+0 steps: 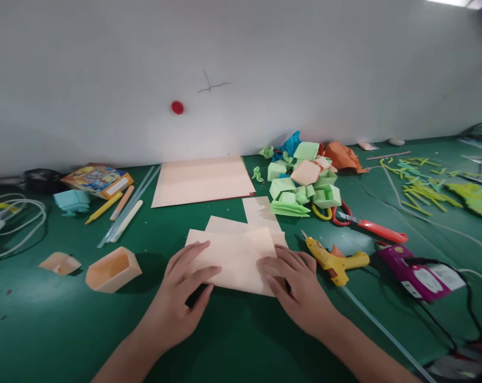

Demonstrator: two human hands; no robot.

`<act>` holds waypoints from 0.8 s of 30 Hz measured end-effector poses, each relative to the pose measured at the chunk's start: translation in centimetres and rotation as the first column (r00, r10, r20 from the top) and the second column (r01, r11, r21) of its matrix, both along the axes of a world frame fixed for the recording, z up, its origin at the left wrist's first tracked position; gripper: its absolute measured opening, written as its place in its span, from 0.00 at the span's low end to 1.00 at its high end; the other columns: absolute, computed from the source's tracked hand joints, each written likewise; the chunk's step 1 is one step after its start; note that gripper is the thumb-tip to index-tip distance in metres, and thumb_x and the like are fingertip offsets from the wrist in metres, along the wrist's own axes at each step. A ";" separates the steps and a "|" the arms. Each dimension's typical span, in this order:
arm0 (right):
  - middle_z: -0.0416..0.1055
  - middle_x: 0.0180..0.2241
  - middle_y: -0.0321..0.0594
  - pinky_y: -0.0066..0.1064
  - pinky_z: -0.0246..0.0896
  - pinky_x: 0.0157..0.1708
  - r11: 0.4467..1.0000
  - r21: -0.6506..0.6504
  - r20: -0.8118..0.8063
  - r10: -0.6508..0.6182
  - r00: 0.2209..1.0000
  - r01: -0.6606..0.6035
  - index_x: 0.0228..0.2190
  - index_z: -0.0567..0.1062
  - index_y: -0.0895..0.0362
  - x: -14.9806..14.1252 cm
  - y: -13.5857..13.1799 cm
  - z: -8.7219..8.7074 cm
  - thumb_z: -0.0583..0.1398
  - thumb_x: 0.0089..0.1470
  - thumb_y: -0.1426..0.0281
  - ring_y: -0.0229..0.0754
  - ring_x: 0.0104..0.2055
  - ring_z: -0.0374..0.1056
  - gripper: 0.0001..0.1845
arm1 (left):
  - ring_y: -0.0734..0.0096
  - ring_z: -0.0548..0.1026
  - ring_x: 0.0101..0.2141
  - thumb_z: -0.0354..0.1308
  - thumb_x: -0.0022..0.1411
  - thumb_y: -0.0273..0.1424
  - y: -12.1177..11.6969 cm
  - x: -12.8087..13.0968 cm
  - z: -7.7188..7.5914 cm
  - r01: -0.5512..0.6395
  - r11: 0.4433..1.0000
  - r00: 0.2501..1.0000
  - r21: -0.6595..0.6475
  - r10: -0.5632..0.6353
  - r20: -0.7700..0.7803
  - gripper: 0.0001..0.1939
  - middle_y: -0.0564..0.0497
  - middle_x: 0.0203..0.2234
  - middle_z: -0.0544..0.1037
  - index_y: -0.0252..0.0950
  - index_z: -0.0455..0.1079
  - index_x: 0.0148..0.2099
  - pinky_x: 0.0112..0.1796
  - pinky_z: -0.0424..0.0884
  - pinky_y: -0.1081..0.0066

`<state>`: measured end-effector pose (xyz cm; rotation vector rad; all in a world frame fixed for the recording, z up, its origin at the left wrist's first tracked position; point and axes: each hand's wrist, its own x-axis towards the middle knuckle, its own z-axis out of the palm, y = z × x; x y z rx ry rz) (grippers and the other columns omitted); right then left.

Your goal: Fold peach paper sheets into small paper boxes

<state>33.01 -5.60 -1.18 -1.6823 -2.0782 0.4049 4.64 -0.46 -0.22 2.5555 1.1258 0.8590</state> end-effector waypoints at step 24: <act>0.77 0.42 0.42 0.53 0.57 0.48 0.979 0.174 -0.050 -0.100 0.994 0.108 0.37 0.84 0.48 1.2 1.5 -1.1 0.56 0.62 0.68 0.54 0.45 0.64 0.14 | 0.44 0.69 0.59 0.52 0.72 0.38 -1.1 0.5 1.0 -0.024 0.984 0.933 -0.177 -0.041 -0.358 0.19 0.45 0.68 0.64 0.46 0.73 0.61 0.49 0.69 0.46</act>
